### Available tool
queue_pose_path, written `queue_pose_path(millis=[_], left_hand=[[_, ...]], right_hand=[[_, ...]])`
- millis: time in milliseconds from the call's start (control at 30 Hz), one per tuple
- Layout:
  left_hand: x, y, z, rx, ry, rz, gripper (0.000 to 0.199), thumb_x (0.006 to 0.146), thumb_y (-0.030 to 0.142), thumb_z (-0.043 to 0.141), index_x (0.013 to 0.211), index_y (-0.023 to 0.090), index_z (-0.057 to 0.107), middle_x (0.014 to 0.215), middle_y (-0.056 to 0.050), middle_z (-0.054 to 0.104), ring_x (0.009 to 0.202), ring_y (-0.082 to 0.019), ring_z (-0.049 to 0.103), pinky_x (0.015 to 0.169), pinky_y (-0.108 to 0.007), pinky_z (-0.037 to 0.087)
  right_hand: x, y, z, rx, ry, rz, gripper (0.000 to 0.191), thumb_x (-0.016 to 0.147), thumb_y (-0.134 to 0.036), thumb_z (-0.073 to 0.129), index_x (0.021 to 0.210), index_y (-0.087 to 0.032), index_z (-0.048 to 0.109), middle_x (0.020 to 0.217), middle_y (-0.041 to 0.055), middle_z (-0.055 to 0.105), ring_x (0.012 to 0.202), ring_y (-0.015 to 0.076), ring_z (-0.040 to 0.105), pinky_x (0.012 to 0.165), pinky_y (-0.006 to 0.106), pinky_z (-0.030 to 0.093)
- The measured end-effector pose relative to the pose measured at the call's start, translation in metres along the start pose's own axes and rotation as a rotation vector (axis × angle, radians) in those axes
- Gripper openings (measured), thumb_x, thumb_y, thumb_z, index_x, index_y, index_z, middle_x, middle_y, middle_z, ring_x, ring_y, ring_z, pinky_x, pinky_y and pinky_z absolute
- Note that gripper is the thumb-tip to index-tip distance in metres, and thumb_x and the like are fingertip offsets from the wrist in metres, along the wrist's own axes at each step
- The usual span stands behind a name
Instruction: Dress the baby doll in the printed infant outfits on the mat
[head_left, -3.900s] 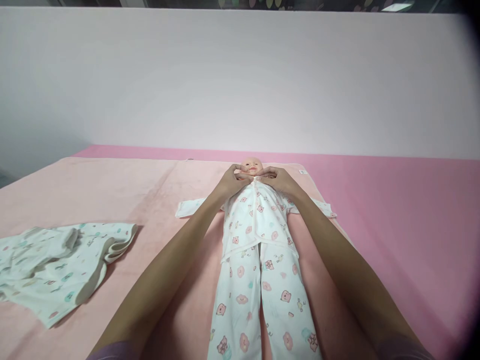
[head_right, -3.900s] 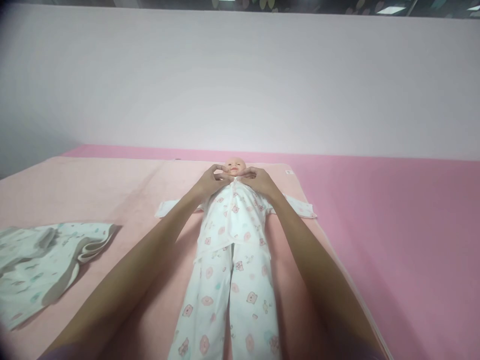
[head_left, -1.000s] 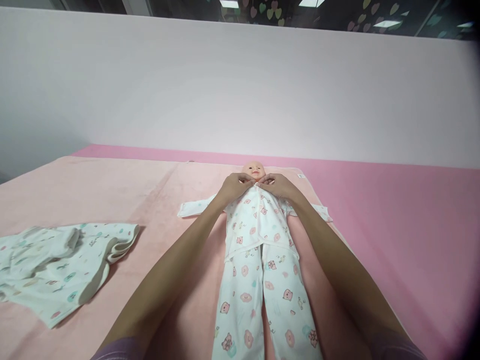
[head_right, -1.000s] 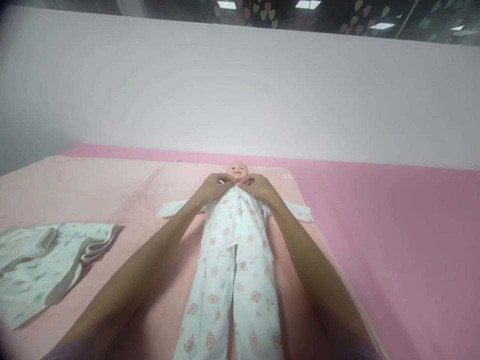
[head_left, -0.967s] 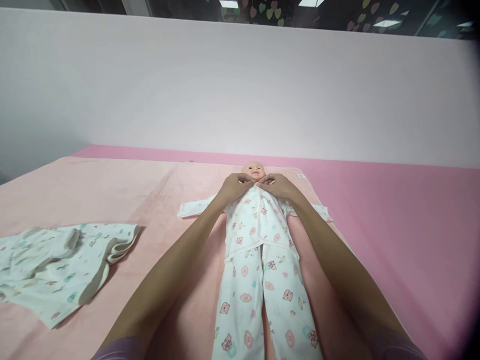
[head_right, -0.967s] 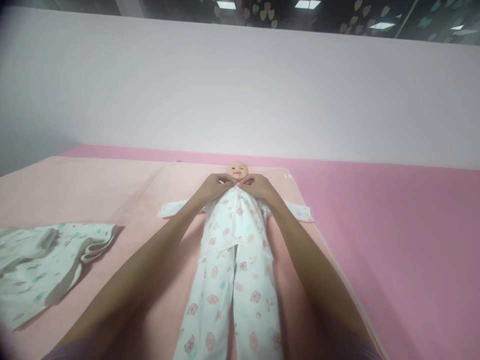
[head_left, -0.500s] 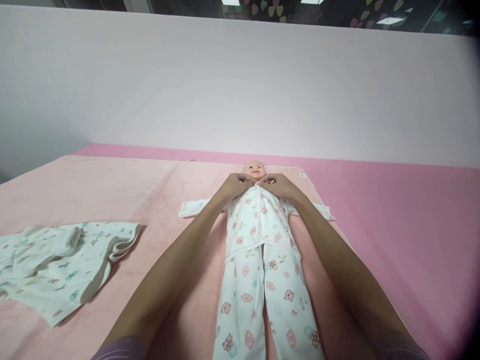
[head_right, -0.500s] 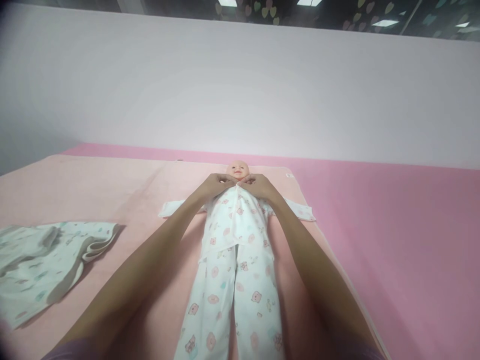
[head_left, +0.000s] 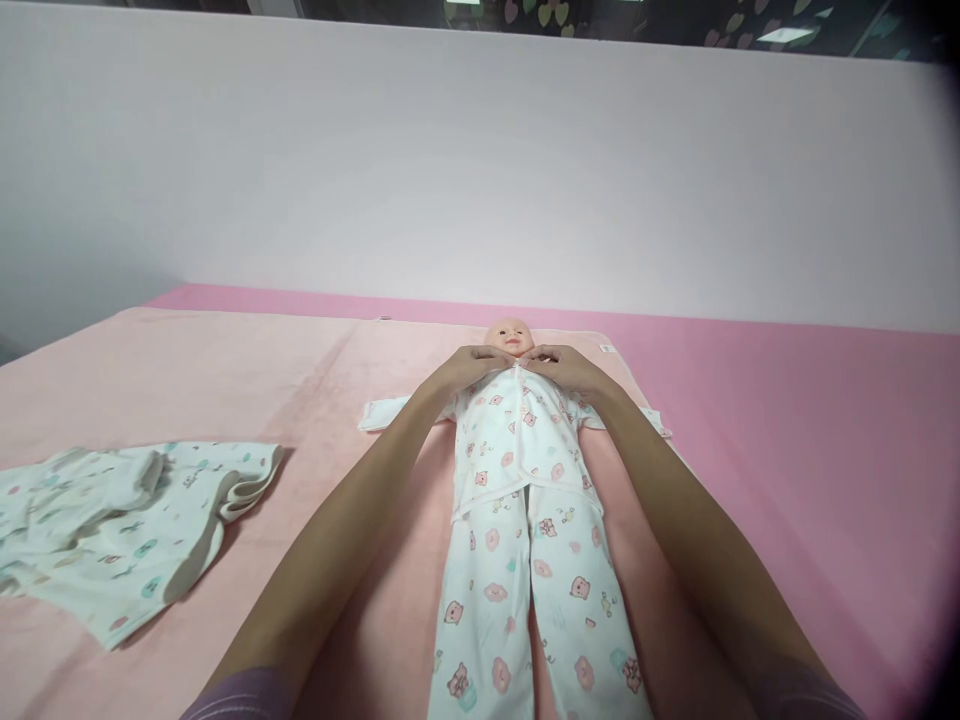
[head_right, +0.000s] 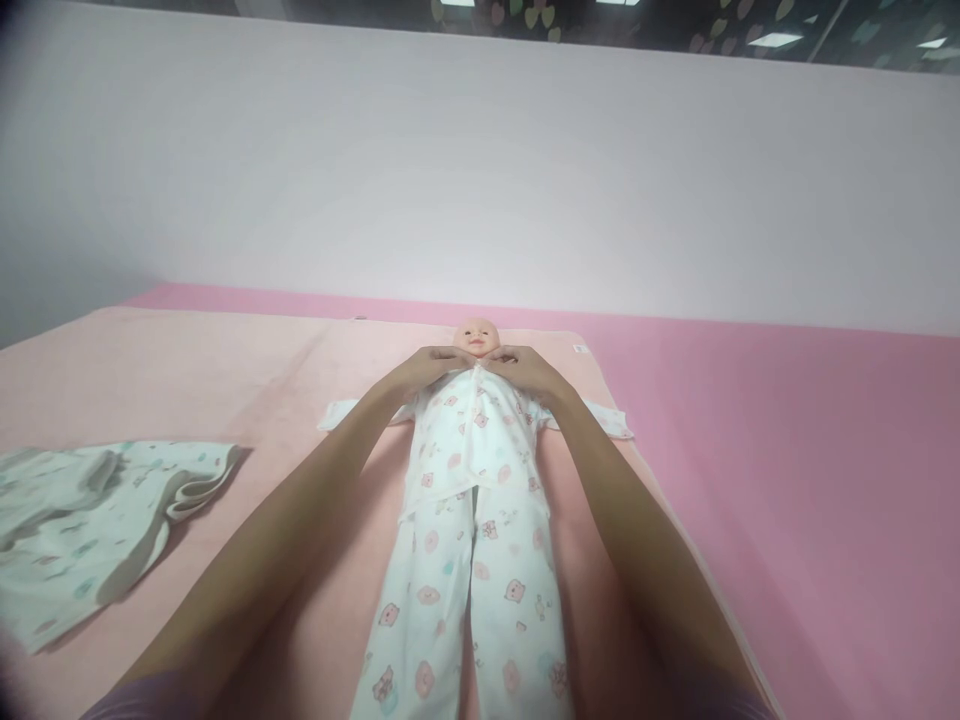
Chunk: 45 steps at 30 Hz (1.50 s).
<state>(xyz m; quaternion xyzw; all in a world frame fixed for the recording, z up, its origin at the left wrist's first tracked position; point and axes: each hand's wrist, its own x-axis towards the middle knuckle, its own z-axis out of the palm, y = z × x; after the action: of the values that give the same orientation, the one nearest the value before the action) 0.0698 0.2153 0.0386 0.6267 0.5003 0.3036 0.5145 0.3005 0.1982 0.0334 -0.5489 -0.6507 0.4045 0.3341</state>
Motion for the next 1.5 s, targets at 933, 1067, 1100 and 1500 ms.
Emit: queue_pose_path(millis=[933,1067,1100,1500], left_hand=[[-0.003,0.002,0.009,-0.075,0.066,-0.035,0.026,0.072,0.040,0.087,0.092,0.023,0.084,0.106,-0.004,0.082,0.104,-0.024,0.071,0.089,-0.031,0.054],[-0.001,-0.001,0.012,-0.088,0.086,-0.025,0.029,0.073,0.040,0.086,0.094,0.022,0.086,0.104,-0.006,0.082,0.102,-0.024,0.071,0.088,-0.032,0.054],[-0.001,-0.001,0.013,-0.092,0.096,-0.025,0.029,0.073,0.041,0.086,0.095,0.021,0.086,0.104,-0.006,0.082,0.101,-0.024,0.071,0.088,-0.032,0.054],[-0.001,-0.002,0.007,-0.043,0.081,-0.041,0.044,0.072,0.054,0.087,0.103,0.023,0.087,0.106,-0.007,0.083,0.103,-0.027,0.073,0.083,-0.033,0.056]], right_hand=[[0.000,0.001,0.006,0.000,0.045,0.020,0.035,0.080,-0.052,0.082,0.100,-0.023,0.084,0.107,0.0062,0.078,0.094,0.0216,0.064,0.082,0.033,0.049],[-0.001,0.000,0.008,0.024,0.045,0.024,0.034,0.080,-0.050,0.083,0.098,-0.022,0.082,0.107,0.0058,0.078,0.095,0.0213,0.064,0.083,0.032,0.049],[-0.001,-0.001,0.009,0.028,0.053,0.027,0.034,0.079,-0.050,0.084,0.097,-0.021,0.081,0.107,0.0058,0.078,0.095,0.0211,0.064,0.084,0.032,0.049],[0.004,0.011,0.005,0.057,0.122,0.019,0.031,0.086,-0.049,0.077,0.104,-0.024,0.078,0.115,0.0043,0.077,0.108,0.0233,0.066,0.094,0.035,0.050]])
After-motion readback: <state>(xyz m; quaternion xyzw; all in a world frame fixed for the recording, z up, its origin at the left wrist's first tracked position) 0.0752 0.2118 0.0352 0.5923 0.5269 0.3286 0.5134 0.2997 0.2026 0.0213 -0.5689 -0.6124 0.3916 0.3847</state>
